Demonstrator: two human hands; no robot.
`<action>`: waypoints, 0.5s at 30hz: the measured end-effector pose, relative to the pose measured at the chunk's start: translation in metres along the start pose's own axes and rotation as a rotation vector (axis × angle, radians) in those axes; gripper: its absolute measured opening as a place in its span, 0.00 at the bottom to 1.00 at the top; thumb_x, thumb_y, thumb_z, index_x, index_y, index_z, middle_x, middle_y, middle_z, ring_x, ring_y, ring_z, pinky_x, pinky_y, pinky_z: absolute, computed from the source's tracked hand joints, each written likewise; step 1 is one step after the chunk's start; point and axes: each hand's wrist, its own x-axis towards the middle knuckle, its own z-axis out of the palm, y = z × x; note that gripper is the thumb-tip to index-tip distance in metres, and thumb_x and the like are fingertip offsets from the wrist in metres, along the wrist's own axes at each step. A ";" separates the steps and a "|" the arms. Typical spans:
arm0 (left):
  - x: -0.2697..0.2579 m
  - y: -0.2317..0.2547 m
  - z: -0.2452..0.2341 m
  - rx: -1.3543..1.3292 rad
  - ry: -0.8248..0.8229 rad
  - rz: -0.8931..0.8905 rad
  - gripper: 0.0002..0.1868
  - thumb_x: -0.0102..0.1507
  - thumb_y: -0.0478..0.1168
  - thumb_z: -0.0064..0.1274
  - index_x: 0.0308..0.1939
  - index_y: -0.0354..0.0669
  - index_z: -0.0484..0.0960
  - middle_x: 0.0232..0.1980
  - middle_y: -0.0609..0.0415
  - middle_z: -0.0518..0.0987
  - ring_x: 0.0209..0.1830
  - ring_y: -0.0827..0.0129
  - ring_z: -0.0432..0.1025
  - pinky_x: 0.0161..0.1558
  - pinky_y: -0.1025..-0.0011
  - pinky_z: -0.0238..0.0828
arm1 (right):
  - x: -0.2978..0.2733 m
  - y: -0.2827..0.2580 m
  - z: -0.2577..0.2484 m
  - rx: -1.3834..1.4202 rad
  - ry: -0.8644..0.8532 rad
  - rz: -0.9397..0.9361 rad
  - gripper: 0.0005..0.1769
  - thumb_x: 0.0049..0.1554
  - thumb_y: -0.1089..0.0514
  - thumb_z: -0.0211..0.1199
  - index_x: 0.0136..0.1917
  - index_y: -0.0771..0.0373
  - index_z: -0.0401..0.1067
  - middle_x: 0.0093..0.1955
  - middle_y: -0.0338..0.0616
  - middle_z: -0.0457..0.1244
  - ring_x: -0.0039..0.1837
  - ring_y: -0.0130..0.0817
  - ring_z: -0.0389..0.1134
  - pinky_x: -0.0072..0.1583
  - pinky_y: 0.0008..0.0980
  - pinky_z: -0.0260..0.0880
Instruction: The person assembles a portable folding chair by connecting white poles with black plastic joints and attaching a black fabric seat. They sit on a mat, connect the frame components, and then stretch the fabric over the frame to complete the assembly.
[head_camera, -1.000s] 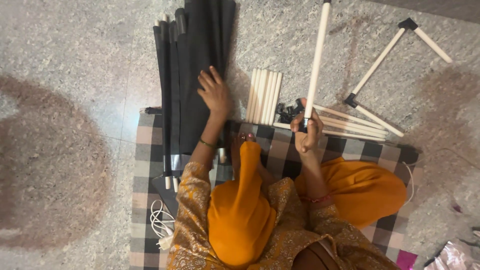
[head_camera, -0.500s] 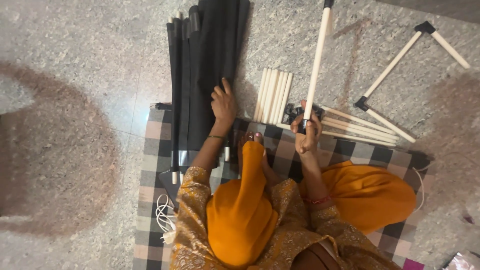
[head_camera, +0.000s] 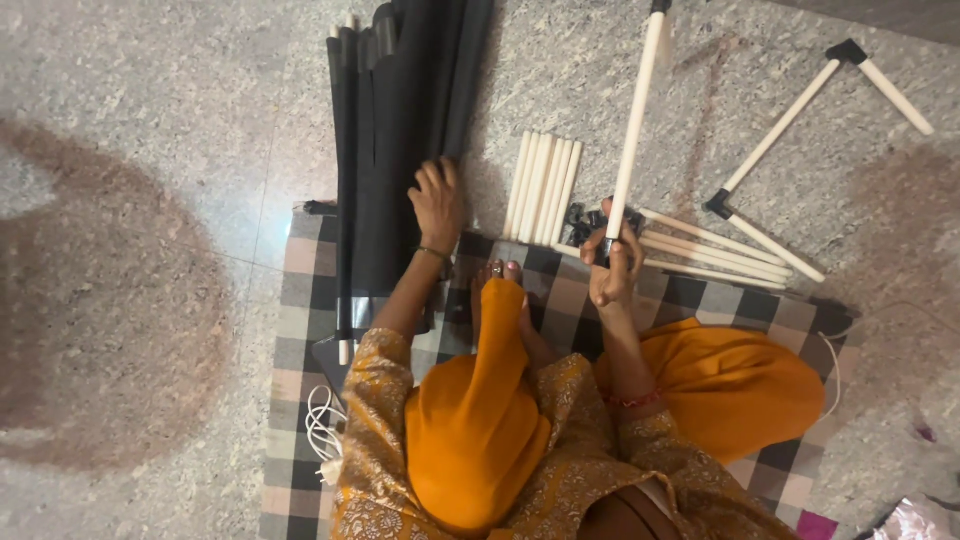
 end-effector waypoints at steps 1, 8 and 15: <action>0.003 0.002 0.006 0.057 -0.019 -0.051 0.28 0.61 0.44 0.49 0.67 0.43 0.73 0.56 0.43 0.74 0.49 0.59 0.69 0.36 0.63 0.70 | 0.001 -0.001 0.000 0.002 -0.003 0.030 0.58 0.53 0.25 0.67 0.74 0.71 0.51 0.70 0.59 0.57 0.44 0.29 0.61 0.42 0.27 0.69; 0.012 -0.004 0.042 -0.028 -0.092 -0.174 0.34 0.64 0.41 0.54 0.74 0.35 0.70 0.46 0.45 0.75 0.40 0.60 0.73 0.26 0.66 0.75 | -0.013 -0.008 -0.011 0.042 0.035 0.286 0.62 0.51 0.25 0.68 0.81 0.69 0.56 0.51 0.43 0.59 0.42 0.23 0.57 0.43 0.24 0.66; 0.021 -0.086 0.004 -0.692 -0.209 -0.181 0.43 0.58 0.51 0.68 0.66 0.31 0.64 0.58 0.29 0.75 0.55 0.36 0.73 0.53 0.49 0.74 | -0.012 0.020 -0.019 -0.173 -0.093 -0.119 0.52 0.59 0.24 0.56 0.81 0.58 0.50 0.81 0.65 0.52 0.43 0.24 0.62 0.41 0.23 0.71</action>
